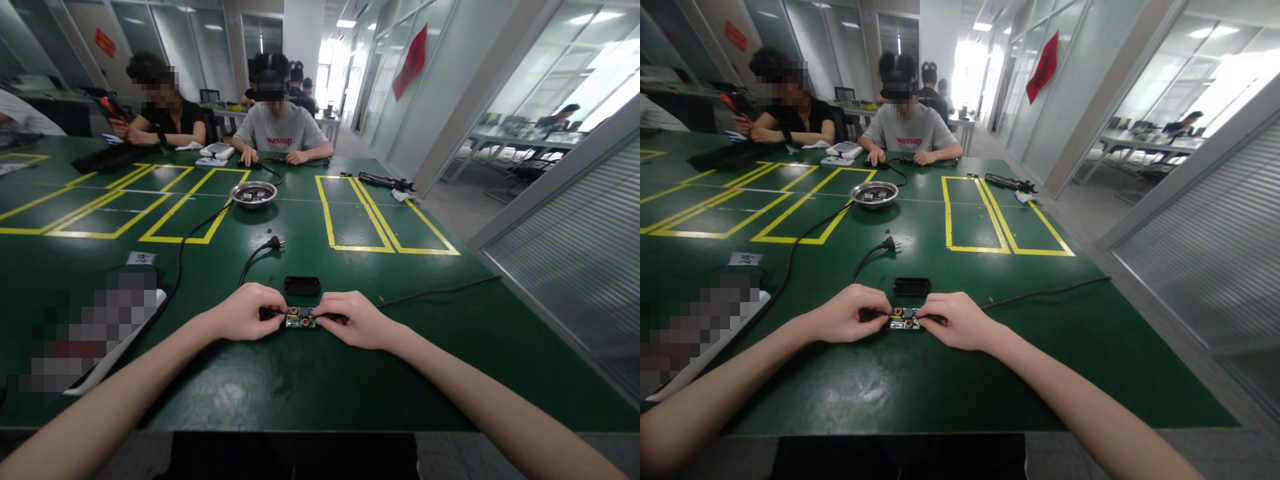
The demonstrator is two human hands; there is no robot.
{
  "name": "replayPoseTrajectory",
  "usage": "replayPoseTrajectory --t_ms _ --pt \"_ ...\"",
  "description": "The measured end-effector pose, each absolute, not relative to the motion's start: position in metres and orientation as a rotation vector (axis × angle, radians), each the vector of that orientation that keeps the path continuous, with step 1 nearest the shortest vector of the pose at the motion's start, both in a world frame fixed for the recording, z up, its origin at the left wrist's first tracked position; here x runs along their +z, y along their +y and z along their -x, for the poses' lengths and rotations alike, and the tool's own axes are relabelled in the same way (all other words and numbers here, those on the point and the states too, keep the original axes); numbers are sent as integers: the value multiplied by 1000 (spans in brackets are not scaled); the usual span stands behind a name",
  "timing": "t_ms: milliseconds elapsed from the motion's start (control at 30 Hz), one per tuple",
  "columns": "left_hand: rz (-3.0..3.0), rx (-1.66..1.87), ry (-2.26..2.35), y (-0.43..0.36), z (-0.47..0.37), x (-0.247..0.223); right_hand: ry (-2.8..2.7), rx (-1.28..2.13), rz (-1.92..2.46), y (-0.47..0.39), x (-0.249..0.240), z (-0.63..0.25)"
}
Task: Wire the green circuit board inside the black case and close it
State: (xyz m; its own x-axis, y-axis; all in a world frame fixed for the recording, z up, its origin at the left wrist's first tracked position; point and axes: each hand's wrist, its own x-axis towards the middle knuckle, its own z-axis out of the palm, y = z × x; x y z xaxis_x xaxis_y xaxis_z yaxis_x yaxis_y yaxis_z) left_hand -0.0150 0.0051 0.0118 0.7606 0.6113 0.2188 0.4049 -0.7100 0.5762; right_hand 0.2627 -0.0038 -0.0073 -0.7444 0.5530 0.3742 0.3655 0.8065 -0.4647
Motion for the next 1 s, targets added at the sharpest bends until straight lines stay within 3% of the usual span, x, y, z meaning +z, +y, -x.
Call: replayPoseTrajectory --t_ms 267,1000 --pt "-2403 573 766 8 17 10 -2416 338 735 -5 -10 -263" --pt "-2425 544 821 9 17 9 -2429 509 767 -4 -9 -264"
